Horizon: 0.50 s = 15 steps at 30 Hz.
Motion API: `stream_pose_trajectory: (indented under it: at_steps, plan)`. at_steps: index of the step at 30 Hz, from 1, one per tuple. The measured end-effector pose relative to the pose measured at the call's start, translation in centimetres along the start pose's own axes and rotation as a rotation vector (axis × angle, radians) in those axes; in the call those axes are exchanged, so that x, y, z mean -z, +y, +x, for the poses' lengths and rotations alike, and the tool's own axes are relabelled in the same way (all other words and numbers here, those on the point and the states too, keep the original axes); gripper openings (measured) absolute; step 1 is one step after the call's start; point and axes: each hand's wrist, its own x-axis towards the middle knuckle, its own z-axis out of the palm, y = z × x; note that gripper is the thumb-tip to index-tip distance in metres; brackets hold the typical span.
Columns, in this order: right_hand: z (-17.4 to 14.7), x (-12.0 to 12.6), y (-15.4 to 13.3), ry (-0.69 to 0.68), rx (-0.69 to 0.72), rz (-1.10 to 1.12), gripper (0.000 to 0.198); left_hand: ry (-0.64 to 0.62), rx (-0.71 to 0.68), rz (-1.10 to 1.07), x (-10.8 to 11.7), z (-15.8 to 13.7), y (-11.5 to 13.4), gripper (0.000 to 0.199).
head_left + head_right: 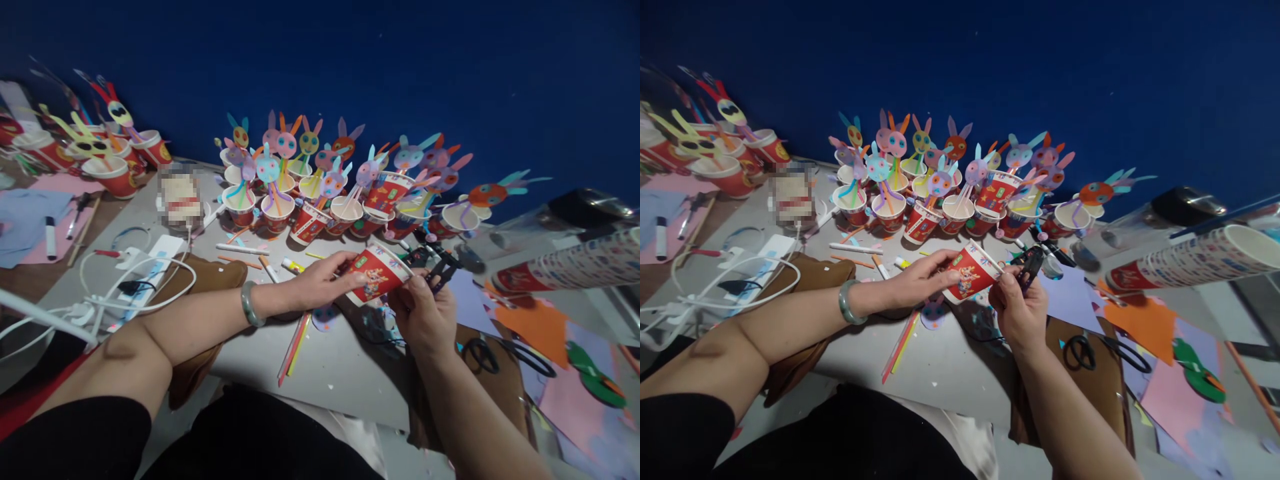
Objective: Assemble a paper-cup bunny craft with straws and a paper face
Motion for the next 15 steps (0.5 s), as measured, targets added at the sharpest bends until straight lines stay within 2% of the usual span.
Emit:
stream_pose_trajectory:
  at_steps: [5, 10, 15]
  plan:
    - [0.0, 0.2, 0.0, -0.019, -0.006, -0.024, 0.034, 0.236, -0.104, -0.155, 0.7, 1.0, 0.2, 0.027]
    - [0.0, 0.4, 0.2, -0.057, 0.015, -0.097, 0.033, 0.256, -0.092, -0.201, 1.1, 1.1, 1.0, 0.026]
    - [-0.1, 0.4, 0.5, -0.079, -0.019, -0.076, 0.036, 0.29, -0.047, -0.213, 1.1, 1.1, 1.6, 0.028]
